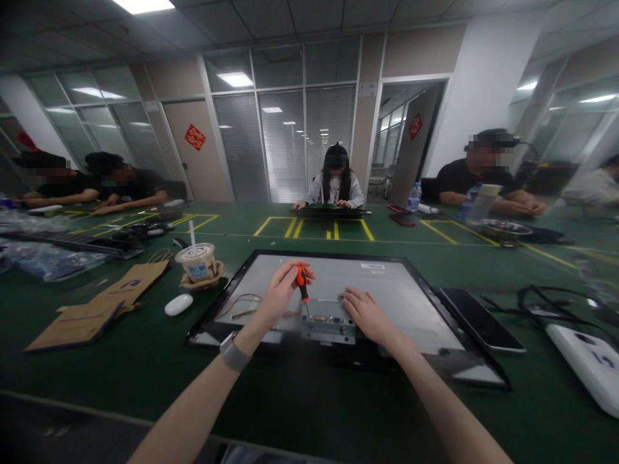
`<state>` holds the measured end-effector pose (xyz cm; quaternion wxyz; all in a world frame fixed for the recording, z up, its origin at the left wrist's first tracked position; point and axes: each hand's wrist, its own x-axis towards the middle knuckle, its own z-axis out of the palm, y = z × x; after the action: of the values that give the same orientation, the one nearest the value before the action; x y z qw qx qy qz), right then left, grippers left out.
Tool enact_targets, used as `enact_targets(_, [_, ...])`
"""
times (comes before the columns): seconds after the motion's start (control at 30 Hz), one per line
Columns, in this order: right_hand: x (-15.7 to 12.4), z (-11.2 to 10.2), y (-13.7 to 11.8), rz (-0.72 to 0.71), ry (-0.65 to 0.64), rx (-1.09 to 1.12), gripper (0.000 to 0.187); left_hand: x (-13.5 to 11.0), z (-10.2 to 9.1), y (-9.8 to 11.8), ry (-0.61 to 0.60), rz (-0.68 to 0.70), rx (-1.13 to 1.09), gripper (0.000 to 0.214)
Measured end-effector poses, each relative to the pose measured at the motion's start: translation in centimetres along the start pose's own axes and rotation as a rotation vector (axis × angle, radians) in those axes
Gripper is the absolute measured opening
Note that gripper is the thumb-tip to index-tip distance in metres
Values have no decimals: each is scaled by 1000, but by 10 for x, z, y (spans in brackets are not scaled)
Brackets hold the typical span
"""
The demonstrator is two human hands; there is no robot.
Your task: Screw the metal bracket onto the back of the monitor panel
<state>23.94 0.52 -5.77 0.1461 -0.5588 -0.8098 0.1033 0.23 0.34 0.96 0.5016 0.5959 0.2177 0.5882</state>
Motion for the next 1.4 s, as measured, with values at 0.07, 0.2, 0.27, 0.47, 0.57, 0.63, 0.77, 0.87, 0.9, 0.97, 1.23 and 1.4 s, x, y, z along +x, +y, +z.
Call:
enact_targets(0.07, [0,1,1,-4,3,-3,57,-1,1,2,29,25,87,27])
enact_targets(0.2, [1,2,1,-4,4,-3,57,-3,2,7,28,51,196,26])
enact_targets(0.27, [1,1,0,0,-4,-3,58,-2,2,5,-13,19,111,32])
enact_targets(0.47, [0,-1,-2,3,-4,-11,58,1,2,-5,-40,-35,-115,36])
enact_targets(0.57, [1,1,-1,-7,3,-5,59,1,1,-3,-39,-39,-94,33])
enact_targets(0.63, [1,1,0,-5,6,-7,58,0,1,0,-21,-22,-24,30])
enact_targets(0.77, [0,1,1,1,14,8,56,-1,1,5,17,31,135,22])
enact_targets(0.87, [-1,0,0,4,26,20,56,-2,1,5,44,62,170,19])
enact_targets(0.9, [-1,0,-1,4,26,21,56,-2,1,4,51,63,167,19])
enact_targets(0.97, [-1,0,-1,3,20,18,56,-2,1,2,47,49,135,22])
enact_targets(1.23, [0,0,-1,6,2,7,58,-3,2,0,-80,-21,-2,35])
enact_targets(1.4, [-1,1,-1,2,20,23,58,-4,1,-1,-16,46,149,24])
